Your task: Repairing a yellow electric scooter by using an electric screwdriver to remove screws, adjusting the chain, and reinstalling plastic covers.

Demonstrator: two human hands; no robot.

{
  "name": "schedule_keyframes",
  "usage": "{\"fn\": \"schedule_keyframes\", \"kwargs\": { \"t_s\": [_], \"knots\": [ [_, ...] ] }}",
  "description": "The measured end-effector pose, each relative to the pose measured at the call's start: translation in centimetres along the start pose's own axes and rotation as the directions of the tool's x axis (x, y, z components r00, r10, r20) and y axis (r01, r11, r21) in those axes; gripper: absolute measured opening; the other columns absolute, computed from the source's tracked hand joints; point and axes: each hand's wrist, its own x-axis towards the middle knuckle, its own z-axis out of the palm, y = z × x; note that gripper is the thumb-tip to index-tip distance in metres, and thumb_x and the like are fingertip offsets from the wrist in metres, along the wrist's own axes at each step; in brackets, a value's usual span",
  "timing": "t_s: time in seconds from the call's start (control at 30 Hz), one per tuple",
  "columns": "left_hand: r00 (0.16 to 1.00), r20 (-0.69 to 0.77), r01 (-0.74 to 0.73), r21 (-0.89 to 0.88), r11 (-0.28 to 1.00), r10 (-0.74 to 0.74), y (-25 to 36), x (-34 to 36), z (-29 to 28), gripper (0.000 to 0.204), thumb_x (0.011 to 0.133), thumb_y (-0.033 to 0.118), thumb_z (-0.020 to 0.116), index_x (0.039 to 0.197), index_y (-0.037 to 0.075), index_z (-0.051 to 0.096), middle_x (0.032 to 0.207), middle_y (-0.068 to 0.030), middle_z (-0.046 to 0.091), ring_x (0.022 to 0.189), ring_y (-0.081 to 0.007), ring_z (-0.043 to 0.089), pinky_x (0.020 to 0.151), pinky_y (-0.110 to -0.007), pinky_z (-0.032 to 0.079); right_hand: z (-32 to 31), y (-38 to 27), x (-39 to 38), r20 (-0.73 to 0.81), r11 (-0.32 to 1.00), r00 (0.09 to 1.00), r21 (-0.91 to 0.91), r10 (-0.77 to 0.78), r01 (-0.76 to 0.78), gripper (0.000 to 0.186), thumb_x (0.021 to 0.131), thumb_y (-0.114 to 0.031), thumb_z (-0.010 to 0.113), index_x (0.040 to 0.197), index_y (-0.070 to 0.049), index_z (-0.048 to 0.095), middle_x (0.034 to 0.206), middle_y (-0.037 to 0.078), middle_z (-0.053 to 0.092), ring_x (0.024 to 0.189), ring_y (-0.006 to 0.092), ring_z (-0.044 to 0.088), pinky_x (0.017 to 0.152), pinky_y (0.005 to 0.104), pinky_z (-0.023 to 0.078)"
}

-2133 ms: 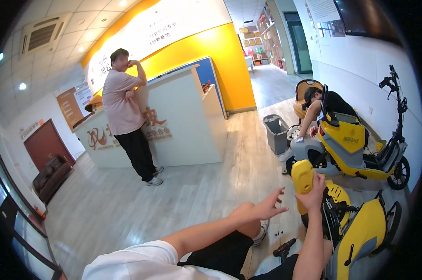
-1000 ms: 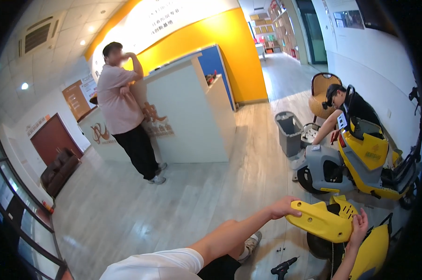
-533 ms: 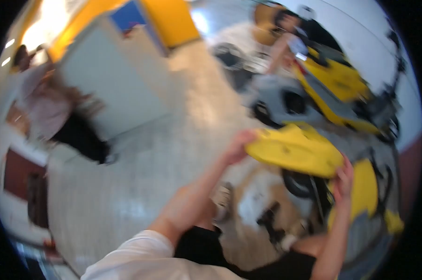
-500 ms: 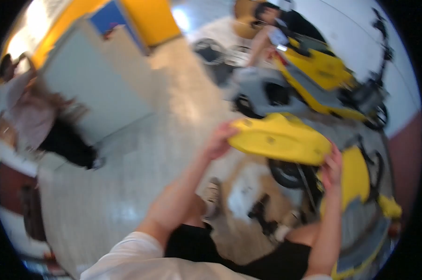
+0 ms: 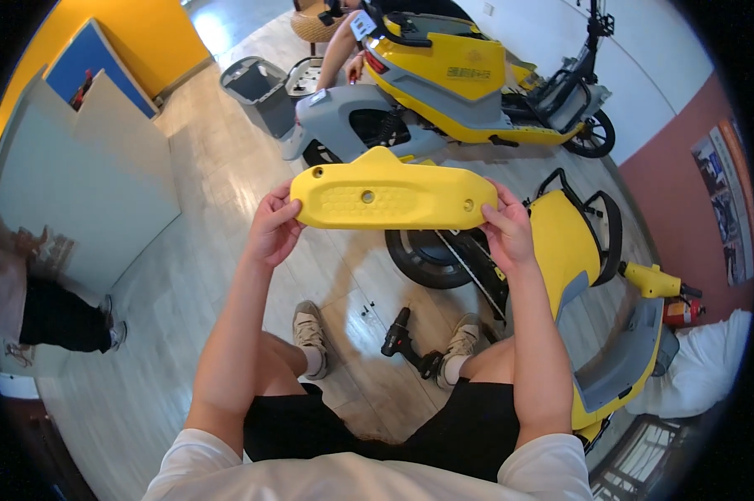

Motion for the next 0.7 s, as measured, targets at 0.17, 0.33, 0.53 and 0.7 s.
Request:
{"fn": "schedule_keyframes", "kwargs": {
  "t_s": [0.17, 0.33, 0.53, 0.7],
  "knots": [
    [0.978, -0.206, -0.002, 0.196, 0.981, 0.043, -0.9, 0.5, -0.3, 0.04, 0.092, 0.037, 0.054, 0.117, 0.006, 0.055, 0.113, -0.0042, 0.061, 0.106, -0.0158, 0.056, 0.092, -0.034, 0.043, 0.3, 1.7, -0.3, 0.019, 0.952, 0.992, -0.28, -0.127, 0.127, 0.052, 0.075, 0.005, 0.065, 0.124, -0.003, 0.048, 0.117, 0.009, 0.059, 0.104, 0.0188, 0.059, 0.088, 0.0328, 0.05],
    [0.795, -0.585, -0.073, 0.171, 0.982, 0.162, 1.3, -0.5, -3.9, 0.042, 0.093, 0.048, 0.05, 0.08, 0.008, 0.056, 0.075, -0.0053, 0.055, 0.071, -0.0211, 0.057, 0.07, -0.034, 0.047, 5.6, 6.8, -2.6, 0.381, 0.363, 0.924, -0.855, -0.045, 0.37, 0.023, 0.067, -0.013, 0.072, 0.083, -0.004, 0.058, 0.085, 0.016, 0.061, 0.083, 0.0377, 0.059, 0.073, 0.0426, 0.048],
    [0.862, -0.479, -0.107, 0.149, 0.983, 0.166, 1.5, -0.1, -4.9, 0.041, 0.096, 0.042, 0.048, 0.069, 0.012, 0.047, 0.067, -0.0026, 0.048, 0.072, -0.0196, 0.051, 0.073, -0.034, 0.044, 6.6, 7.2, -4.1, 0.385, 0.304, 0.923, -0.881, 0.019, 0.361, 0.025, 0.067, -0.013, 0.072, 0.087, -0.003, 0.06, 0.086, 0.014, 0.059, 0.089, 0.0358, 0.058, 0.077, 0.0434, 0.047],
    [0.818, -0.568, 0.077, 0.258, 0.963, 0.087, 1.9, -0.9, -5.6, 0.049, 0.096, 0.053, 0.038, 0.089, 0.009, 0.059, 0.084, -0.0047, 0.06, 0.087, -0.0219, 0.058, 0.081, -0.036, 0.045, 6.7, 5.7, -2.4, 0.325, 0.506, 0.933, -0.785, -0.155, 0.358, 0.031, 0.066, -0.013, 0.074, 0.092, -0.005, 0.061, 0.092, 0.017, 0.063, 0.09, 0.0368, 0.061, 0.081, 0.0419, 0.049]
  ]
}}
